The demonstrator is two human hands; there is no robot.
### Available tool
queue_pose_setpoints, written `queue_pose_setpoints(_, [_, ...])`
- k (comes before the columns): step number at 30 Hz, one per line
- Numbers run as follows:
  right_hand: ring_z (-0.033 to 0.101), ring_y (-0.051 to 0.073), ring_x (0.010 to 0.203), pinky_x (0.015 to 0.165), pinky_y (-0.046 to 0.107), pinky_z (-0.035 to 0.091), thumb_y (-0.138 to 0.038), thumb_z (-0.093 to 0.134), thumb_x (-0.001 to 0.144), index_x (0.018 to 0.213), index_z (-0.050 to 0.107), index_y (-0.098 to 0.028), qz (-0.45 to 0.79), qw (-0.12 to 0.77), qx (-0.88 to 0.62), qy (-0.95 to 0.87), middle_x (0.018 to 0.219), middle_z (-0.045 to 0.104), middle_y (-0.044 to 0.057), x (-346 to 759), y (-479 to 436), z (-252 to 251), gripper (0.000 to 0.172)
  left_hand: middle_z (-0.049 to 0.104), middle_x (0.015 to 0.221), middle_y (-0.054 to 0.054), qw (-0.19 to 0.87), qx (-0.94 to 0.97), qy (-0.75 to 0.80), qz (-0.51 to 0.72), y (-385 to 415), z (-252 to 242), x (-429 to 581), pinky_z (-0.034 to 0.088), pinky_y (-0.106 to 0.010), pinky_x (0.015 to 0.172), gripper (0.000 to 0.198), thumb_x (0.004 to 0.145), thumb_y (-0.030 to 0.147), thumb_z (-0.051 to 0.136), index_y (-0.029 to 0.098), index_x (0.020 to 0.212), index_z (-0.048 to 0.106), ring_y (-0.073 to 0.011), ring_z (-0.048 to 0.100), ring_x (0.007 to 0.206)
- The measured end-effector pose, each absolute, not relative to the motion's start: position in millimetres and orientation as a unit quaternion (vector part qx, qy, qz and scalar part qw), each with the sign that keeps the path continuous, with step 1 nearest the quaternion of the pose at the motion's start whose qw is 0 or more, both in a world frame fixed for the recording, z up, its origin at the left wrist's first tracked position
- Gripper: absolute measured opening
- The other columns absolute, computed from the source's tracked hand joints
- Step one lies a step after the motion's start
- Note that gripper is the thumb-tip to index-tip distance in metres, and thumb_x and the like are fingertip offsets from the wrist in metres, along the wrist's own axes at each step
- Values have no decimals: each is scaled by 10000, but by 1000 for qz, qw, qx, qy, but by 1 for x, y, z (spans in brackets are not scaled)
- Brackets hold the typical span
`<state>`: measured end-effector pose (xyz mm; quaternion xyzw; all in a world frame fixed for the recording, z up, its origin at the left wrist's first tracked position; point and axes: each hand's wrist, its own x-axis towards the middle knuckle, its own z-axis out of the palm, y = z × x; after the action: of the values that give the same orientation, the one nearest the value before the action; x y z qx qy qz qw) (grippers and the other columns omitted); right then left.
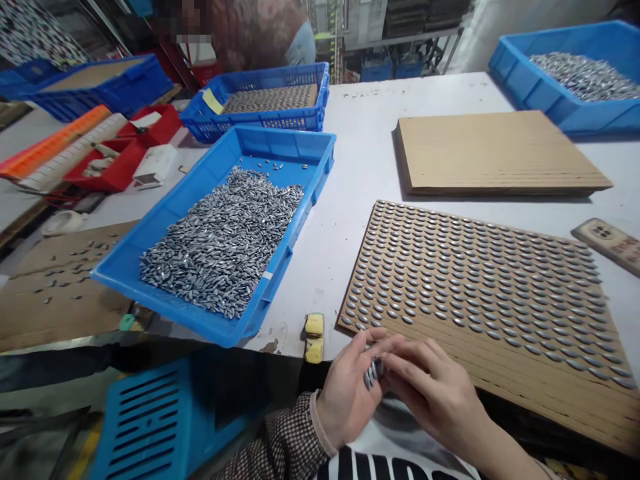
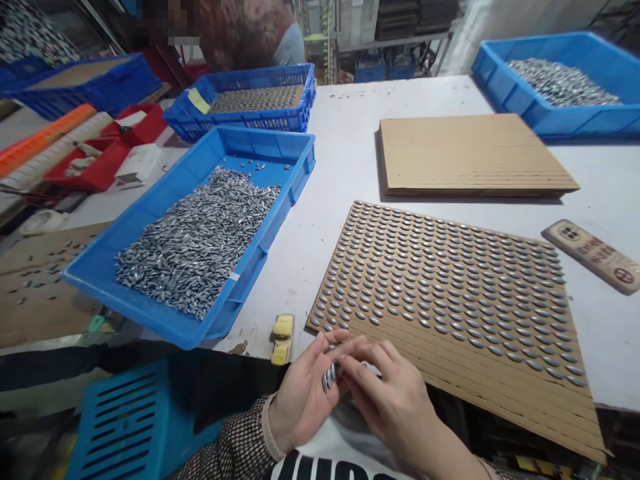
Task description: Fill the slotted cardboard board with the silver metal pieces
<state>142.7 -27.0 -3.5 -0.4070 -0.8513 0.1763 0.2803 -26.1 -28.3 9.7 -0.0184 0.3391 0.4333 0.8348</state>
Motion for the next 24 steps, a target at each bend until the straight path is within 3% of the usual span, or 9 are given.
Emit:
queue_pose_setpoints(5, [581,176,788,669,308,502,-133,520,909,1042,651,-179,157,297,-410,-848,925,645,95,132,-35,-4,191,625,1205,-144,829,-11,365,424,-31,13,-23,395,-321,982,316,913,416,501,155,1076,572,-202,590,1088])
queue_pose_setpoints(12, [598,171,808,681,289,513,-79,441,922,1089,612,-176,190,279,-420,-842,938,650,91,138,-41,-8,258,626,1212,-156,817,16,400,414,-37,11,-23,412,-321,948,200,899,237,534,147,1077,548,-197,594,1096])
queue_pose_setpoints(24, [633,145,823,699,249,543,-135,445,950,1044,637,-202,248,306,-427,-814,922,652,77,148,-35,-18,224,613,1248,-177,819,-1,389,422,-38,10,-32,377,-412,1068,217,886,236,563,141,1077,526,-267,562,1207])
